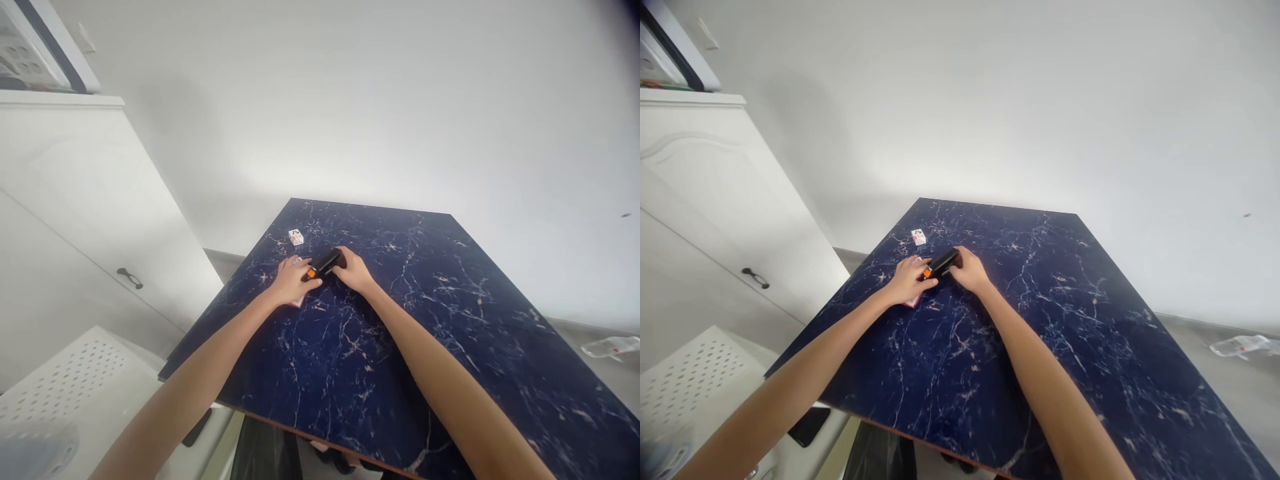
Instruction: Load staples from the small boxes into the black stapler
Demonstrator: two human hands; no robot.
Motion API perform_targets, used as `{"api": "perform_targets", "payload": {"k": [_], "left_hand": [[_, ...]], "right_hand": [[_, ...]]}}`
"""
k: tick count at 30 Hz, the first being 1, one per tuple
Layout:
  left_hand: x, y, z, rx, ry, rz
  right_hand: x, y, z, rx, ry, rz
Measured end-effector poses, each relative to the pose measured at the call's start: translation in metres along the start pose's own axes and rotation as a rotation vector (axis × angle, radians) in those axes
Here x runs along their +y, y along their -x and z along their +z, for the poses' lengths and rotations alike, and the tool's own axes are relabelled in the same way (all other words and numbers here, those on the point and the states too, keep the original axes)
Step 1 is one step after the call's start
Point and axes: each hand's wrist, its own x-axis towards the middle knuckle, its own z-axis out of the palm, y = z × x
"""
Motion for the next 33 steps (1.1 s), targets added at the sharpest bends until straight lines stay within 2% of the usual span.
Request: {"api": "perform_targets", "payload": {"k": [3, 5, 7, 9, 12, 14, 16, 19, 21, 24, 27, 30, 33], "left_hand": [[0.02, 0.005, 0.002, -0.023, 0.086, 0.128], [0.021, -0.006, -0.002, 0.027, 0.149, 0.128], [0.008, -0.031, -0.008, 0.163, 0.156, 0.017], [-0.011, -0.062, -0.015, 0.232, 0.139, -0.077], [-0.034, -0.1, -0.017, 0.215, 0.137, -0.164], [-0.037, -0.11, -0.011, 0.148, 0.16, -0.134], [-0.028, -0.107, -0.001, 0.07, 0.199, -0.067], [-0.004, -0.091, 0.012, -0.039, 0.28, 0.021], [0.01, -0.078, 0.014, -0.125, 0.359, 0.048], [0.023, -0.059, 0.007, -0.239, 0.464, 0.019], [0.028, -0.038, -0.004, -0.204, 0.457, 0.014], [0.03, -0.023, -0.01, -0.138, 0.341, 0.077], [0.029, -0.017, -0.012, -0.175, 0.307, 0.116]], "right_hand": [[-0.004, 0.048, -0.028, 0.001, 0.139, 0.057], [-0.003, 0.074, -0.045, -0.003, 0.183, 0.048], [-0.002, 0.091, -0.057, 0.012, 0.162, 0.022], [-0.001, 0.098, -0.065, 0.004, 0.1, -0.005], [0.0, 0.096, -0.071, -0.109, 0.028, -0.017], [0.001, 0.093, -0.073, -0.157, 0.008, 0.006], [0.002, 0.092, -0.075, -0.152, -0.02, 0.022], [0.003, 0.093, -0.077, -0.138, -0.066, 0.002], [0.001, 0.095, -0.079, -0.155, -0.075, -0.025], [-0.003, 0.099, -0.08, -0.187, -0.067, -0.04], [-0.009, 0.109, -0.08, -0.159, -0.012, 0.003], [-0.012, 0.121, -0.081, -0.081, 0.103, 0.051], [-0.012, 0.125, -0.082, 0.022, 0.201, 0.114]]}}
